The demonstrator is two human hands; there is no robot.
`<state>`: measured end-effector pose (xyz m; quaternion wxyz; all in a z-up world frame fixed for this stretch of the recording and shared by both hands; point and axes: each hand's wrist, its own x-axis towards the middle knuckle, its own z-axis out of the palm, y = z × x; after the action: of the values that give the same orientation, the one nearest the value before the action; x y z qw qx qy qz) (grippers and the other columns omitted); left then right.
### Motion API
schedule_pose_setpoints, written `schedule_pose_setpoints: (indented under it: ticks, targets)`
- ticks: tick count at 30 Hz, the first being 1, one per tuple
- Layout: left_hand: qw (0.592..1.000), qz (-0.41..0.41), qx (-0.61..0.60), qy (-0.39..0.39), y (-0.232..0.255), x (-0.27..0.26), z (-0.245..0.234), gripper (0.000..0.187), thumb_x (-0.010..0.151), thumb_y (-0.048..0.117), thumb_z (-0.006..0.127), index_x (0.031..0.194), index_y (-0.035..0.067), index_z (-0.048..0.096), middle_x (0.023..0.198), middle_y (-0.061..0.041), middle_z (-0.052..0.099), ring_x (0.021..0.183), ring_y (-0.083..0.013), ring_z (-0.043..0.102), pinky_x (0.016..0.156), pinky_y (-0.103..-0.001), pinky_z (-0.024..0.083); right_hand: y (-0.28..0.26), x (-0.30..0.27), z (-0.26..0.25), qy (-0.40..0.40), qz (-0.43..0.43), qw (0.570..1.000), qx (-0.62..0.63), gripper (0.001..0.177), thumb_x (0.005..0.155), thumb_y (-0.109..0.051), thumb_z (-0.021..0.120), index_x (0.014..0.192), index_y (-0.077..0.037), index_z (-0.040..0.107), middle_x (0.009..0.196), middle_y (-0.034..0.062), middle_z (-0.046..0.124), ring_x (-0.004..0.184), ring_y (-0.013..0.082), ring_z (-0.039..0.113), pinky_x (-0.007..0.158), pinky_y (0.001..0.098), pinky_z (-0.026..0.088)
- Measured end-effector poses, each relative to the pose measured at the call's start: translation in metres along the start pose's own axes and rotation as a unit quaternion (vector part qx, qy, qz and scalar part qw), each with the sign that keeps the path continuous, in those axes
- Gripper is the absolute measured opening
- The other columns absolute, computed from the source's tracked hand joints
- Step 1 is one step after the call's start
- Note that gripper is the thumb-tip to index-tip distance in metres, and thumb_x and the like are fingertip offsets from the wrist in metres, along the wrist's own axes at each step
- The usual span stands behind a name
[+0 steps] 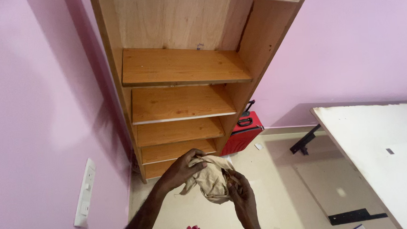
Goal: The person wipes down the shelves, sides, and top of a wooden bookcase using a cloth, then wipes the top of a small cabinet and a television.
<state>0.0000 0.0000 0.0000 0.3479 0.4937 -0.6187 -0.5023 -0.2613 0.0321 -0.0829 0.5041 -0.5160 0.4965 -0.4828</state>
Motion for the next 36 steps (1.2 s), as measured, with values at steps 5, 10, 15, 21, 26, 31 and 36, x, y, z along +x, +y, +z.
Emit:
schedule_pose_setpoints:
  ticks: [5, 10, 15, 21, 26, 31, 36]
  targets:
    - [0.998, 0.027, -0.020, 0.053, 0.013, 0.032, -0.050, 0.049, 0.094, 0.037, 0.069, 0.134, 0.011, 0.058, 0.116, -0.011, 0.071, 0.109, -0.0190, 0.068, 0.092, -0.034, 0.054, -0.046, 0.043, 0.039, 0.009, -0.079, 0.996, -0.034, 0.042, 0.100, -0.007, 0.058, 0.142, -0.003, 0.057, 0.130, 0.0100, 0.058, 0.122, 0.0193, 0.063, 0.096, 0.0324, 0.055]
    - [0.990, 0.128, -0.012, 0.060, 0.049, 0.056, -0.087, 0.039, 0.098, 0.028, 0.064, 0.133, 0.011, 0.057, 0.110, -0.006, 0.072, 0.100, -0.0132, 0.068, 0.086, -0.030, 0.055, -0.108, 0.084, 0.063, 0.030, -0.145, 0.976, -0.157, 0.044, 0.098, -0.004, 0.058, 0.141, -0.008, 0.058, 0.118, 0.0078, 0.057, 0.107, 0.0169, 0.063, 0.089, 0.0304, 0.055]
    - [0.978, 0.143, 0.023, 0.149, 0.092, 0.067, -0.111, 0.029, 0.102, 0.018, 0.064, 0.130, 0.014, 0.058, 0.079, -0.011, 0.057, 0.071, -0.0136, 0.053, 0.065, -0.029, 0.048, -0.172, 0.125, 0.069, 0.035, -0.290, 0.929, -0.228, 0.047, 0.099, -0.002, 0.059, 0.145, -0.010, 0.058, 0.119, 0.0110, 0.058, 0.105, 0.0213, 0.058, 0.089, 0.0324, 0.052]
    - [0.879, 0.397, 0.124, 0.233, 0.141, 0.091, -0.127, 0.012, 0.105, 0.008, 0.054, 0.112, 0.009, 0.063, 0.101, -0.007, 0.056, 0.077, -0.0099, 0.058, 0.067, -0.027, 0.048, -0.234, 0.182, 0.068, 0.041, -0.438, 0.854, -0.277, 0.051, 0.100, 0.000, 0.058, 0.149, -0.013, 0.053, 0.124, 0.0139, 0.056, 0.110, 0.0266, 0.058, 0.091, 0.0356, 0.052]
    - [0.827, 0.406, 0.206, 0.331, 0.218, 0.123, -0.133, 0.017, 0.105, 0.005, 0.057, 0.119, 0.007, 0.067, 0.106, -0.008, 0.057, 0.074, -0.0115, 0.057, 0.064, -0.030, 0.048, -0.307, 0.232, 0.041, 0.024, -0.540, 0.792, -0.284, 0.058, 0.099, 0.003, 0.056, 0.154, -0.013, 0.048, 0.129, 0.0168, 0.051, 0.115, 0.0294, 0.057, 0.098, 0.0387, 0.051]
    - [0.790, 0.414, 0.260, 0.372, 0.284, 0.172, -0.130, 0.025, 0.106, 0.003, 0.056, 0.129, 0.005, 0.065, 0.108, -0.011, 0.054, 0.075, -0.0153, 0.057, 0.065, -0.032, 0.049, -0.361, 0.289, 0.028, 0.020, -0.581, 0.773, -0.253, 0.059, 0.102, 0.007, 0.056, 0.157, -0.013, 0.046, 0.131, 0.0172, 0.048, 0.115, 0.0287, 0.056, 0.097, 0.0366, 0.052]
    - [0.853, 0.328, 0.236, 0.331, 0.257, 0.206, -0.087, 0.031, 0.100, 0.005, 0.057, 0.129, 0.008, 0.067, 0.107, -0.009, 0.058, 0.074, -0.0173, 0.058, 0.063, -0.035, 0.049, -0.332, 0.307, -0.007, -0.030, -0.480, 0.843, -0.241, 0.065, 0.092, 0.009, 0.054, 0.152, -0.015, 0.050, 0.123, 0.0156, 0.050, 0.100, 0.0259, 0.057, 0.081, 0.0343, 0.053]
